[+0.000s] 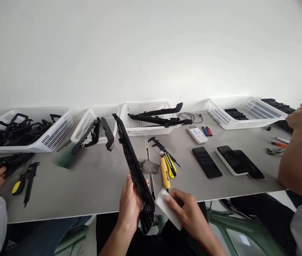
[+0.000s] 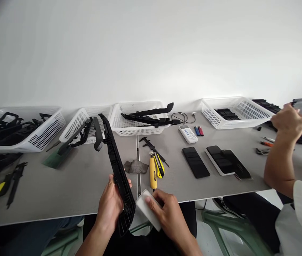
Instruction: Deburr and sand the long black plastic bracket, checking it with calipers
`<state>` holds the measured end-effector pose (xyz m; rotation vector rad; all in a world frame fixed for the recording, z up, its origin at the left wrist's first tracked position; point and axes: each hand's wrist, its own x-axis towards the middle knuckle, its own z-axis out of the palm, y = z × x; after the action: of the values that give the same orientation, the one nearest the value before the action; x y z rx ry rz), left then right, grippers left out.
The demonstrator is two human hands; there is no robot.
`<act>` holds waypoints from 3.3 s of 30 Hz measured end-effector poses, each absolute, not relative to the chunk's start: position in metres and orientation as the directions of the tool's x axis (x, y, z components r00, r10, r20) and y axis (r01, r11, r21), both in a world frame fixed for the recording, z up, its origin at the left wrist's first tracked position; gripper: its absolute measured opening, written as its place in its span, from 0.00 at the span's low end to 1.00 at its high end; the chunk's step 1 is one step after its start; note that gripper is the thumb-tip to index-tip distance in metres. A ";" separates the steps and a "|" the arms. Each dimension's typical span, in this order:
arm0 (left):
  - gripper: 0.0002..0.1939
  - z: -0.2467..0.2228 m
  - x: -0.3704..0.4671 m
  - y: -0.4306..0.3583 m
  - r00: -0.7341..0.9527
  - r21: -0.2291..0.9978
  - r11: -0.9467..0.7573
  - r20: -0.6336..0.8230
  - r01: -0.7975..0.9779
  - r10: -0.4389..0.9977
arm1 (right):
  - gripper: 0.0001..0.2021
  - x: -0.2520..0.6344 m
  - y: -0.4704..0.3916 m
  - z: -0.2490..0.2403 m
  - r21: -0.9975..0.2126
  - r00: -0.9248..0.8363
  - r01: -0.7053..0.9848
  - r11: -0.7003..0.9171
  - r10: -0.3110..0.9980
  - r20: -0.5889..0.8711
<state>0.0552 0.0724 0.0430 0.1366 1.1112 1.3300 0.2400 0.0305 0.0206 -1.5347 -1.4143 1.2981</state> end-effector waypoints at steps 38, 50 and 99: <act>0.34 0.074 0.077 0.066 -0.569 0.920 -0.232 0.011 -0.317 0.822 | 0.26 0.196 -0.001 0.019 -0.798 -0.011 0.473 0.374 0.908 0.419; 0.31 0.065 0.075 0.059 -0.396 0.847 -0.082 -0.158 -0.525 0.905 | 0.27 0.193 0.007 0.032 -0.832 -0.005 0.414 0.370 0.915 0.404; 0.35 0.059 0.074 0.057 -0.010 0.777 0.361 -0.427 -0.516 0.904 | 0.20 0.215 0.024 0.044 -0.819 -0.042 0.475 0.321 0.938 0.343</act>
<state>0.0735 0.0570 0.0592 0.4585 1.0728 1.1864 0.2149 0.0235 0.0437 -1.2928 -1.6666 0.6315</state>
